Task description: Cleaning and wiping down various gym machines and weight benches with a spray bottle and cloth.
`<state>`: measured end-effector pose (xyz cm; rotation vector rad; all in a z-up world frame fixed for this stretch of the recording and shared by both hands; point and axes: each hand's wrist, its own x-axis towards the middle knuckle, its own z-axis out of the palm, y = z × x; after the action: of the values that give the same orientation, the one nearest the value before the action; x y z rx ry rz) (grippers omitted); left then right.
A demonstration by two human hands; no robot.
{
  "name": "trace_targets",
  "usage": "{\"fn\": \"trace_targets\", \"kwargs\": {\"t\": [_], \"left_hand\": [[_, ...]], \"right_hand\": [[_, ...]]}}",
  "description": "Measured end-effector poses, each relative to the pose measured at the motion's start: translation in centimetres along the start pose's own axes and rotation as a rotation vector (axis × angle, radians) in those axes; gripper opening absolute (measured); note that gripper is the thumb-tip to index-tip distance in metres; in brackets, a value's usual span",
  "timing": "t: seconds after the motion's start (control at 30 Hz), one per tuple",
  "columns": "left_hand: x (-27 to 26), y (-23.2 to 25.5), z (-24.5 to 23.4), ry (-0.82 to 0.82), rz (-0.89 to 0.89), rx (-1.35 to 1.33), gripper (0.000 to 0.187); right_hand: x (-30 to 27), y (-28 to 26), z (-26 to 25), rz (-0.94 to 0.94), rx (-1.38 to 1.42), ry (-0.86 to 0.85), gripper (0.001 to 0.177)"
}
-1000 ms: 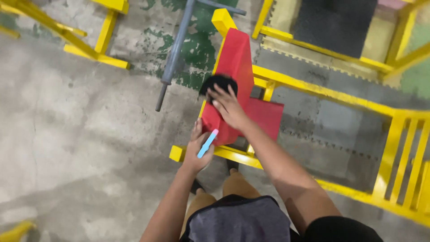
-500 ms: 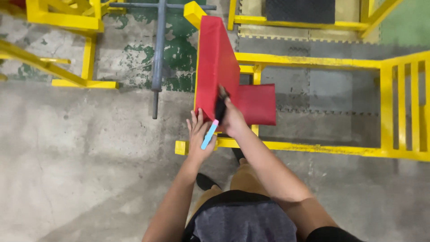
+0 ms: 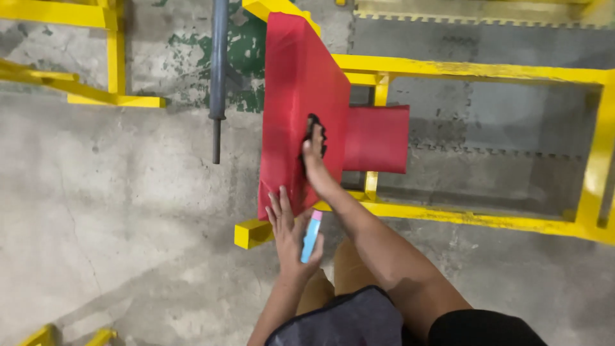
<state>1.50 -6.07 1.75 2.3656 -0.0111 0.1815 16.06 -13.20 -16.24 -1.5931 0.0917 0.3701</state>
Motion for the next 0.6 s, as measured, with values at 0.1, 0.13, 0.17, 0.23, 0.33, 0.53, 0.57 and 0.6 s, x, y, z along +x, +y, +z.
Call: {"fn": "trace_targets", "kwargs": {"t": [0.1,0.13,0.17,0.23,0.33,0.53,0.57,0.6], "left_hand": [[2.1,1.6,1.2,0.011,-0.016,0.100,0.043],[3.3,1.7,1.3,0.012,-0.027,0.103,0.043],[4.4,1.9,1.3,-0.018,-0.005,0.154,0.044],[6.5,2.0,1.5,-0.041,0.007,0.209,0.045],[9.4,0.8,1.1,-0.114,0.117,0.281,0.044],[14.7,-1.4,-1.7,-0.312,0.263,0.248,0.048],[15.1,-1.9,-1.6,-0.328,0.277,0.220,0.046],[15.7,-2.5,-1.5,-0.340,0.297,0.194,0.043]], "right_hand": [[5.9,7.5,-2.1,-0.039,0.019,0.135,0.090],[7.6,7.8,-3.2,-0.033,0.018,0.126,0.090],[9.2,8.0,-4.2,0.218,0.219,0.100,0.088],[11.8,7.8,-5.5,0.473,0.414,0.063,0.088],[13.2,5.6,-6.0,0.813,0.686,0.037,0.088],[8.8,-6.6,-5.5,0.301,0.659,-0.038,0.081],[8.0,-7.9,-5.6,0.123,0.578,-0.119,0.079],[7.7,-9.5,-5.6,-0.060,0.494,-0.201,0.078]]}}
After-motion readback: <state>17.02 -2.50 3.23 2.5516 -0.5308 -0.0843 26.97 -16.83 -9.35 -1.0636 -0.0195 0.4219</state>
